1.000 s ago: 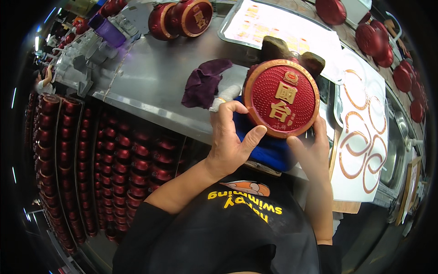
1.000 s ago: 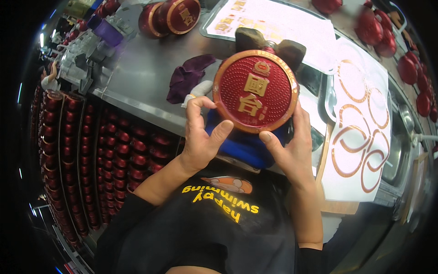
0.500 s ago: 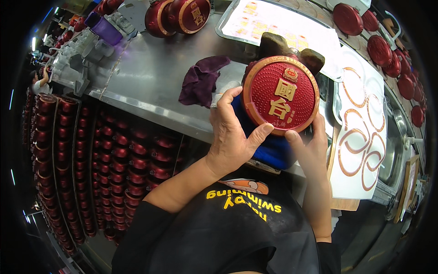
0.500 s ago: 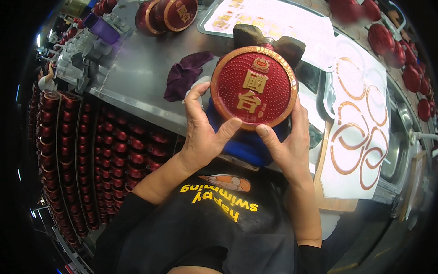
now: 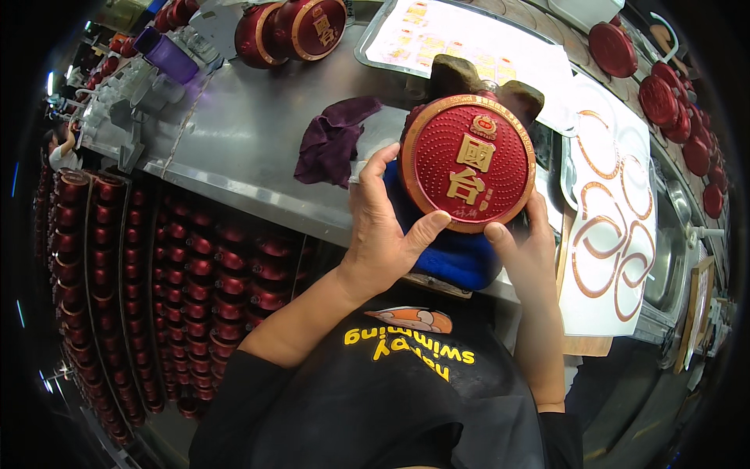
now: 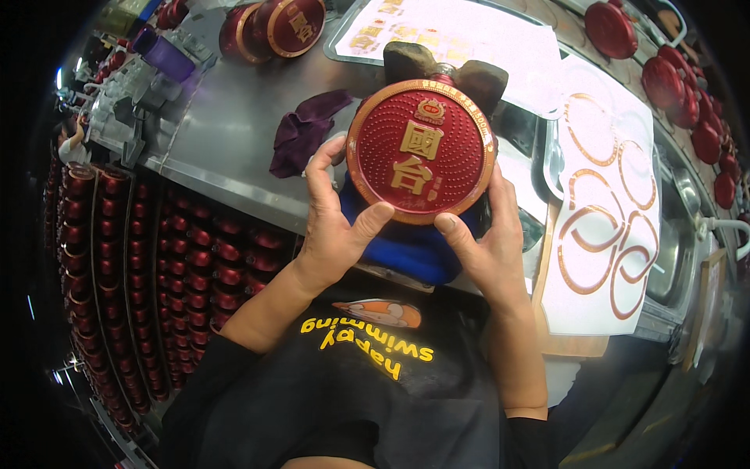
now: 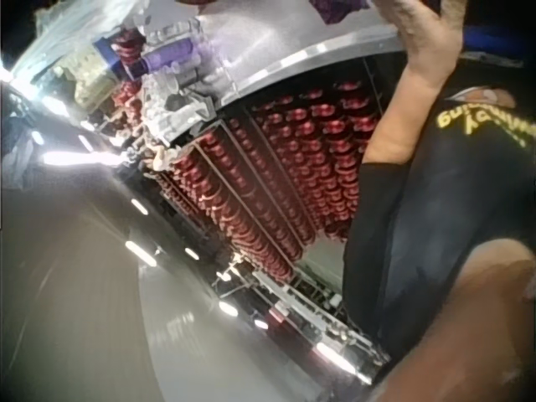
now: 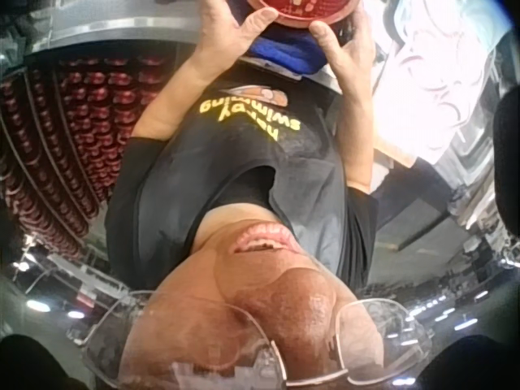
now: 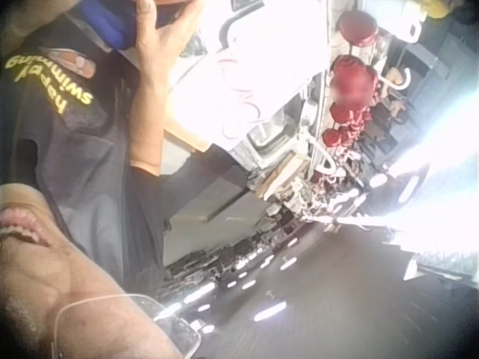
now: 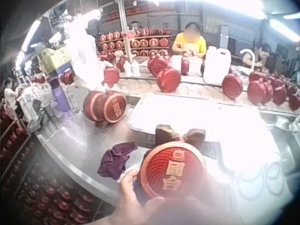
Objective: The person applies gold circular stickers to red spherical ornaments using a green plastic scraper to smooth them. They wipe the ornament surface with a white cloth, peel stickers from a sheet, place them on the ornament, and press them down. The person repeats this process on multiple ornaments.
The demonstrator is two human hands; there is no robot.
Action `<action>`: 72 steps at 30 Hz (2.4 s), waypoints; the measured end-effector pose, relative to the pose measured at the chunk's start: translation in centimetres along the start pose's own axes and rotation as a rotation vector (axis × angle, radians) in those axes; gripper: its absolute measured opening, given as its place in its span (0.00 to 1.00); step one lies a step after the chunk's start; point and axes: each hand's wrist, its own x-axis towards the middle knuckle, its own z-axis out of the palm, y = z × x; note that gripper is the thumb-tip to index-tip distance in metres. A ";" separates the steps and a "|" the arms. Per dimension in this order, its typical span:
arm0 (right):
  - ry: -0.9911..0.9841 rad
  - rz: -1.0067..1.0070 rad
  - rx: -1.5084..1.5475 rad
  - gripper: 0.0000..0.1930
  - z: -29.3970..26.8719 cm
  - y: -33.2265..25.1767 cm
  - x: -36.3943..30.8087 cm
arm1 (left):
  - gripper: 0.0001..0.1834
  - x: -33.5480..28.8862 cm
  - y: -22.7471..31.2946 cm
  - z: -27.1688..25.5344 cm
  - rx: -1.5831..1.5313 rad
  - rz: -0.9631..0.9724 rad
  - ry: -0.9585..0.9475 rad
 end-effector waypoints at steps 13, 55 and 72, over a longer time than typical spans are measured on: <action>0.006 0.077 0.093 0.40 0.1 -0.5 0.0 | 0.42 0.3 -0.8 -0.5 -0.271 -0.121 -0.042; 0.056 0.063 -0.019 0.56 0.9 -1.2 -0.1 | 0.42 0.3 -1.1 -0.6 -0.139 -0.010 -0.010; 0.101 0.035 -0.159 0.61 1.3 -0.9 -0.4 | 0.44 0.2 -1.4 -0.4 -0.201 -0.025 -0.046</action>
